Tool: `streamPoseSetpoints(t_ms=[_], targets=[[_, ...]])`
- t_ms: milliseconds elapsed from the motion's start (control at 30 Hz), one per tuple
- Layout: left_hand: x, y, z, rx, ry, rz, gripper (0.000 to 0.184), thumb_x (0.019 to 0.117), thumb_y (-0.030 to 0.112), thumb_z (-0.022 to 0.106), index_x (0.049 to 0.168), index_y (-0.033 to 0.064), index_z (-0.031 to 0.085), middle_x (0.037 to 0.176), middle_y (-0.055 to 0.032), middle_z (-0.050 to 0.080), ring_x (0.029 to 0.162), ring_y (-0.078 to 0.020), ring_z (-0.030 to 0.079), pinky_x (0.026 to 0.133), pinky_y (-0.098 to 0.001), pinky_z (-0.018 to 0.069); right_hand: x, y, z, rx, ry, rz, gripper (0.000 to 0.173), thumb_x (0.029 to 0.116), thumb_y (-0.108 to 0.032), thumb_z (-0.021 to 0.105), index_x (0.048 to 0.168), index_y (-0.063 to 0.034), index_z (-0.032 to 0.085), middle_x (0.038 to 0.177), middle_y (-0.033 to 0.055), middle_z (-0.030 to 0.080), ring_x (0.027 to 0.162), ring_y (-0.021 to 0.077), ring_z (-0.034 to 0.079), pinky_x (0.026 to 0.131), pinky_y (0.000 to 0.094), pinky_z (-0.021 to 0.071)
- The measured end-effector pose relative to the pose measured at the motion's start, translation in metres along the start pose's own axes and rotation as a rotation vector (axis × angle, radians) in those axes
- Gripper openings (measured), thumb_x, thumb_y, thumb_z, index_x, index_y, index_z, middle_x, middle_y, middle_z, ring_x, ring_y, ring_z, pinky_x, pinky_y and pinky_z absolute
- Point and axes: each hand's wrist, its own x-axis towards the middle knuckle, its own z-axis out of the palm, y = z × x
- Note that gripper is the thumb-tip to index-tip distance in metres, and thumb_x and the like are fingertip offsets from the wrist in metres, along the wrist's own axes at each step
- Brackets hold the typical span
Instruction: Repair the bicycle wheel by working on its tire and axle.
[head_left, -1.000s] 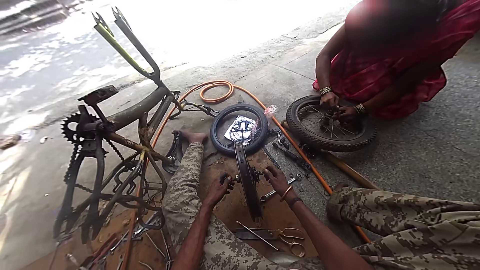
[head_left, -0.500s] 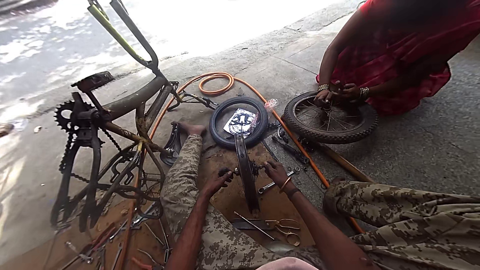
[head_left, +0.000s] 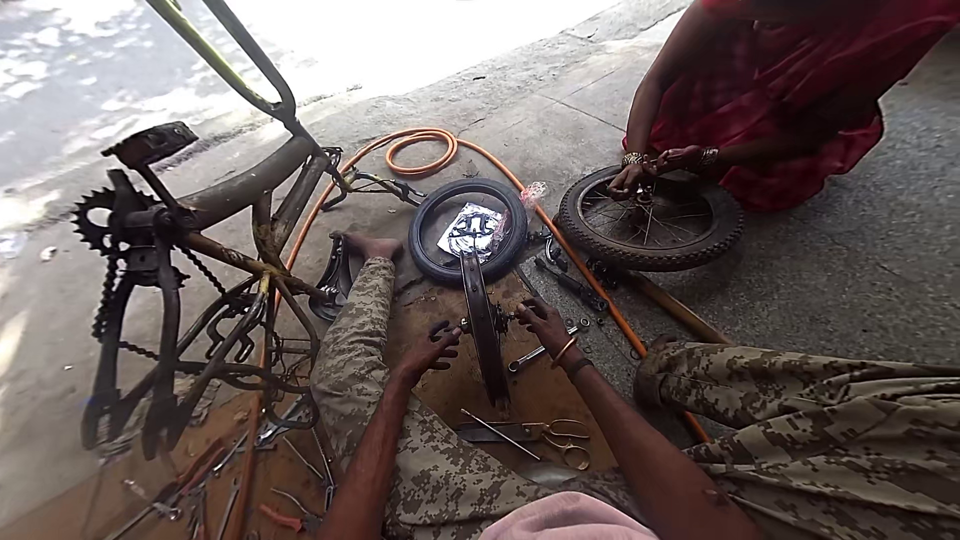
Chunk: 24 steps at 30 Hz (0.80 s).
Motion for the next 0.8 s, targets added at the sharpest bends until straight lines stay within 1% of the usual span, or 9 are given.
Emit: streamPoseSetpoints(t_ms=[100,200,267,367,500,567,633,733,800], targets=[[0.0,0.0,0.013,-0.127,-0.155,-0.091,0.057,0.1041,0.047,0.056,0.151,0.0147,0.046,0.129,-0.0133,0.068,0.114,-0.0302,0.069,0.094,-0.0528,0.0576,-0.003,0.004,0.009,0.115,-0.027,0.12,0.069,0.1051,-0.063,0.038,0.154,-0.0147,0.045,0.145,0.0182,0.058,0.126,0.0354,0.06,0.1,0.0581,0.0488],[-0.001,0.008,0.029,-0.108,-0.272,-0.086,0.049,0.1098,0.043,0.04,0.15,0.0163,0.046,0.138,-0.0099,0.062,0.123,-0.0265,0.063,0.098,-0.0507,0.0533,-0.012,0.013,0.044,0.15,-0.139,0.144,0.074,0.1061,-0.064,0.028,0.163,-0.0166,0.031,0.162,0.0149,0.04,0.146,0.0352,0.043,0.114,0.061,0.0382],[0.003,0.012,0.038,-0.149,-0.244,-0.067,0.048,0.1098,0.044,0.037,0.147,0.016,0.05,0.133,-0.0107,0.064,0.119,-0.0268,0.063,0.096,-0.0512,0.0531,-0.027,0.02,0.064,0.023,-0.278,0.072,0.064,0.1101,-0.051,0.035,0.163,-0.0149,0.029,0.158,0.0152,0.046,0.14,0.0316,0.05,0.113,0.0558,0.0417],[0.005,0.018,0.043,-0.198,-0.108,-0.03,0.042,0.11,0.039,0.035,0.133,0.0094,0.054,0.111,-0.0121,0.068,0.096,-0.0251,0.067,0.081,-0.0466,0.0558,-0.028,0.028,0.069,-0.118,-0.355,-0.002,0.054,0.1072,-0.039,0.053,0.155,-0.0137,0.046,0.14,0.0174,0.061,0.122,0.0297,0.063,0.104,0.0523,0.0489],[0.017,0.004,0.028,-0.117,-0.016,-0.051,0.041,0.1103,0.038,0.04,0.137,0.0105,0.055,0.123,-0.012,0.063,0.106,-0.0264,0.062,0.087,-0.05,0.0533,-0.019,0.02,0.051,-0.114,-0.181,0.131,0.044,0.1059,-0.036,0.058,0.138,-0.0059,0.061,0.114,0.0178,0.071,0.094,0.0282,0.07,0.084,0.047,0.0563],[0.023,-0.005,0.026,-0.134,-0.005,-0.038,0.039,0.1082,0.037,0.046,0.134,0.0114,0.058,0.125,-0.0098,0.062,0.11,-0.0241,0.059,0.09,-0.0489,0.0499,-0.011,0.021,0.047,-0.126,-0.085,0.174,0.041,0.1058,-0.035,0.058,0.131,-0.0034,0.064,0.11,0.0174,0.072,0.093,0.0289,0.071,0.084,0.0485,0.0575],[0.023,-0.011,0.03,-0.182,-0.039,-0.061,0.039,0.1077,0.033,0.046,0.134,0.0079,0.059,0.129,-0.012,0.066,0.114,-0.0238,0.064,0.091,-0.0463,0.0528,-0.007,0.021,0.047,-0.082,-0.049,0.194,0.039,0.1056,-0.033,0.059,0.128,-0.0015,0.065,0.107,0.0184,0.072,0.09,0.0286,0.071,0.083,0.0475,0.0581],[0.0,0.006,0.038,-0.087,-0.086,-0.069,0.028,0.1084,-0.001,0.038,0.132,-0.0074,0.052,0.12,-0.0193,0.058,0.101,-0.0201,0.056,0.091,-0.0343,0.0482,-0.005,0.022,0.051,-0.064,-0.059,0.179,0.037,0.1049,-0.029,0.061,0.126,0.0012,0.064,0.105,0.0193,0.071,0.087,0.0278,0.071,0.082,0.0458,0.0583],[0.01,-0.008,0.041,-0.196,-0.069,0.07,0.032,0.1088,0.012,0.04,0.135,-0.0012,0.053,0.115,-0.0165,0.066,0.095,-0.02,0.066,0.082,-0.0357,0.0563,-0.005,0.02,0.051,-0.086,-0.064,0.167,0.038,0.1043,-0.027,0.061,0.128,0.0021,0.063,0.107,0.02,0.071,0.089,0.0285,0.071,0.084,0.0462,0.0584]])
